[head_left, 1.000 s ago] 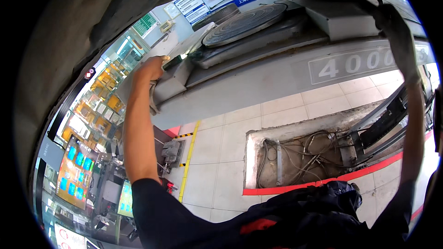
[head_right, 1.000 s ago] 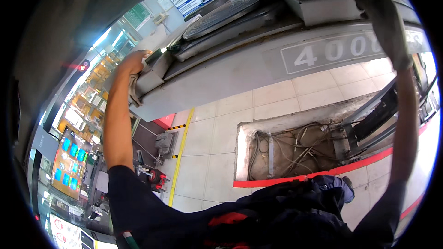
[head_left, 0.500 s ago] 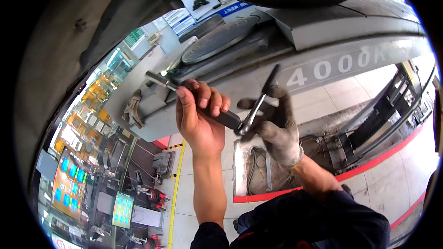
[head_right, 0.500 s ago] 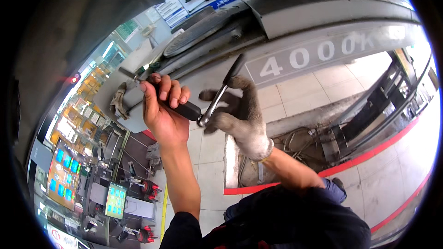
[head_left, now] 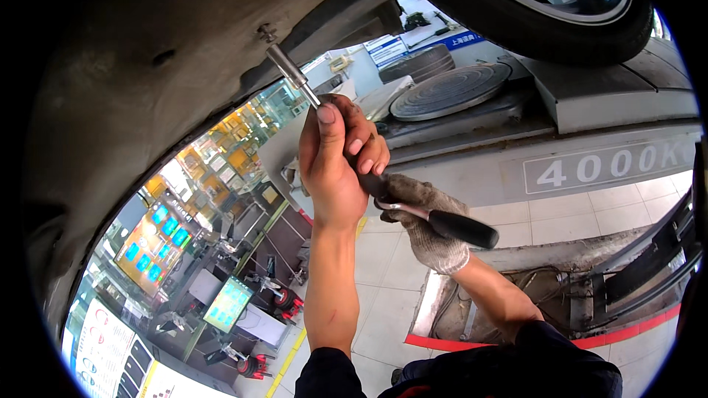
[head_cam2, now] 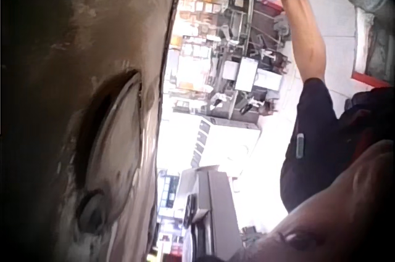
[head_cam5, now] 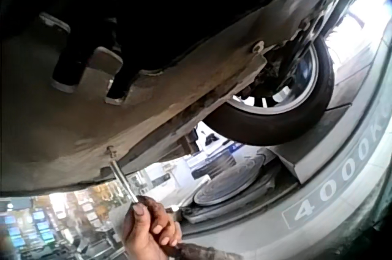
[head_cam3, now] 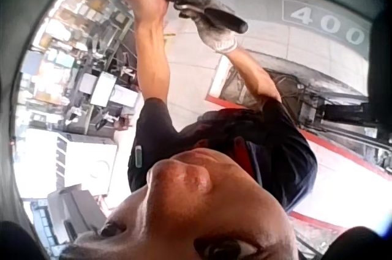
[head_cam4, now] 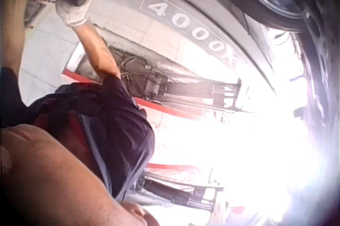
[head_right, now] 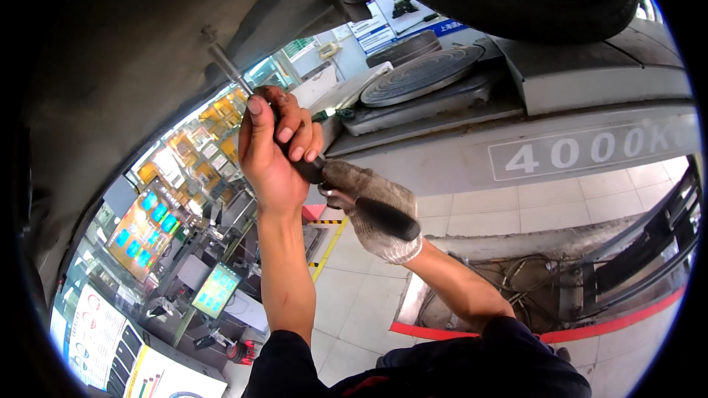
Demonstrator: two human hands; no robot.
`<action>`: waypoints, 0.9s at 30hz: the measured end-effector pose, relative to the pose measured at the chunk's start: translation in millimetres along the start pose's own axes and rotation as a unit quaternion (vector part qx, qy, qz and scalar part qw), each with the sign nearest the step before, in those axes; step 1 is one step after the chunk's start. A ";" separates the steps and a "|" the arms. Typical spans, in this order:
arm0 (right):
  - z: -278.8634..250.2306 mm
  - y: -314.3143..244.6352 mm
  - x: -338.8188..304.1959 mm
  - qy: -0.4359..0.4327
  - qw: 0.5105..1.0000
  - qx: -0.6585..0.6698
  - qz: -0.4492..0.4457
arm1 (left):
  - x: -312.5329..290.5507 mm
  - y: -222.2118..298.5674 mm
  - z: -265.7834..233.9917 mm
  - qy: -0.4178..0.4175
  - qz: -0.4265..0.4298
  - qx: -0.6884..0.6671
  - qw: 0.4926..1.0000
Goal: The person uses a ratchet and socket to remove bolts from a car's underbody panel while the vehicle is on a lift. After detaching the panel, the person places it on a nearby workbench and then walks to a tool cabinet to retrieve additional tools.
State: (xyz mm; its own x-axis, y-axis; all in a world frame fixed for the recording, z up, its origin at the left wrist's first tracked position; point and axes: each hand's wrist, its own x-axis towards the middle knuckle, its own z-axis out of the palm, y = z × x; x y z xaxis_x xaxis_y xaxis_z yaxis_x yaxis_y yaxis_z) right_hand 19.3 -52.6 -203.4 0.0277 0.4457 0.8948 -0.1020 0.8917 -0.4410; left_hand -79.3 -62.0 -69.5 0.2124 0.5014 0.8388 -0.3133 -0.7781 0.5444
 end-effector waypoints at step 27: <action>23.2 -18.6 60.4 -0.240 0.613 0.724 0.207 | 51.9 55.9 2.1 0.056 0.031 0.110 0.992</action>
State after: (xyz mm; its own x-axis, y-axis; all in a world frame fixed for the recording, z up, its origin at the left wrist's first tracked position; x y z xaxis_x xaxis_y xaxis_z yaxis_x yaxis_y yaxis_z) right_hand -0.2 -44.2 -139.5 -0.5589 0.2260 0.7979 -0.7866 -0.4491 -0.4238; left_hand -83.8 -80.3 4.5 0.0909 0.4785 0.8733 -0.1115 -0.8666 0.4864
